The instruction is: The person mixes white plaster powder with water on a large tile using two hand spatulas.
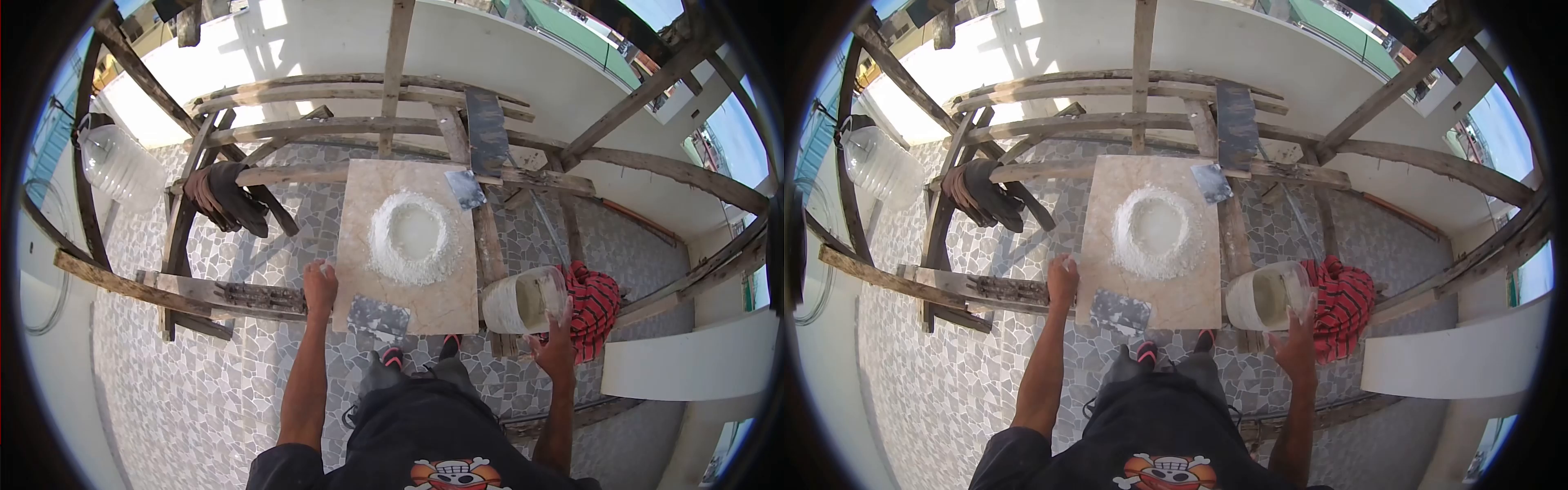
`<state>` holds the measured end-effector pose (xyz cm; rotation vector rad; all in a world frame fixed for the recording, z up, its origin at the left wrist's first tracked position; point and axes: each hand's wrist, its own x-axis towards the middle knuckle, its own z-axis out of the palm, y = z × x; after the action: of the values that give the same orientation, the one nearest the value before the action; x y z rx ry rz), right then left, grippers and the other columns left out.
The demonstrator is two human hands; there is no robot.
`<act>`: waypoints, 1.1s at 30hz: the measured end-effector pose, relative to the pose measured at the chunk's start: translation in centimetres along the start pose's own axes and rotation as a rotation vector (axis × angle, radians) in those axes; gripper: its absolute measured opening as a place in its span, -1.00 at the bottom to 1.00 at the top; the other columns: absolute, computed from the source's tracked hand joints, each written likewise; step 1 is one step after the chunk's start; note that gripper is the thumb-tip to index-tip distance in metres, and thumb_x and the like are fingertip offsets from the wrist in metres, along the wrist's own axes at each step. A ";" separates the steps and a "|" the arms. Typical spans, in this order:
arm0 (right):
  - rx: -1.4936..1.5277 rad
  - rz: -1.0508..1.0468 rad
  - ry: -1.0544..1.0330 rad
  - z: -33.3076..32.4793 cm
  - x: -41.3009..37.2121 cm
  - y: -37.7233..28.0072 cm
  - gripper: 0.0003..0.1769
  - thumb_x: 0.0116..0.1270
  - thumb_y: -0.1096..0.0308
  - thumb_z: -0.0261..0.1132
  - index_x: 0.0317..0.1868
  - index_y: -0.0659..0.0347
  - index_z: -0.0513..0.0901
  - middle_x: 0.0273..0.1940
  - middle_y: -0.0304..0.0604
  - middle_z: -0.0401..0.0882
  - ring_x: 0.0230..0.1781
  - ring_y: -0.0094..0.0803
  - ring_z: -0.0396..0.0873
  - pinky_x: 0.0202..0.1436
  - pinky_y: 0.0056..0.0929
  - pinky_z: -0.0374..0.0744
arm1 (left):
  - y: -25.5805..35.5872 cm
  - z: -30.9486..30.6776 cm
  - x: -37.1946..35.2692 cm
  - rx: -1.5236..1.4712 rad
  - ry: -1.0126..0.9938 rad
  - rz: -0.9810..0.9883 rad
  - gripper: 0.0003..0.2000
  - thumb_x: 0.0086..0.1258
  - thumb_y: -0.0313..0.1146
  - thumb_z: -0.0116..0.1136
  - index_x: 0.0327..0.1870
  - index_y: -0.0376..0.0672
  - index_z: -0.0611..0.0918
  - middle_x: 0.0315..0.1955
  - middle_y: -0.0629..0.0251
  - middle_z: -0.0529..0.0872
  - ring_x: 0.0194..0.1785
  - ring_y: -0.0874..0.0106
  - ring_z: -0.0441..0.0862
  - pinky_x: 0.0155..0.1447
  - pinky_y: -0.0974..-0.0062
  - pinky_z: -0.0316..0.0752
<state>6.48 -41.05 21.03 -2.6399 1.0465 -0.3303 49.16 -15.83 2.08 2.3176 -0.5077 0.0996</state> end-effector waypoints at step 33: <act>0.030 -0.077 -0.032 -4.4 2.1 2.4 -0.23 0.15 0.33 0.45 0.33 0.33 0.30 0.39 0.24 0.22 0.42 0.11 0.21 0.44 -0.11 0.25 | 0.4 0.0 0.2 0.052 -0.039 -0.063 -0.72 0.36 -0.30 0.07 -0.08 -0.32 0.64 -0.10 -0.06 0.67 0.01 0.03 0.60 0.15 0.20 0.45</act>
<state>5.08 -44.91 24.55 -2.6545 0.9245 -0.3160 49.20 -16.15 2.40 2.3885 -0.4558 0.0384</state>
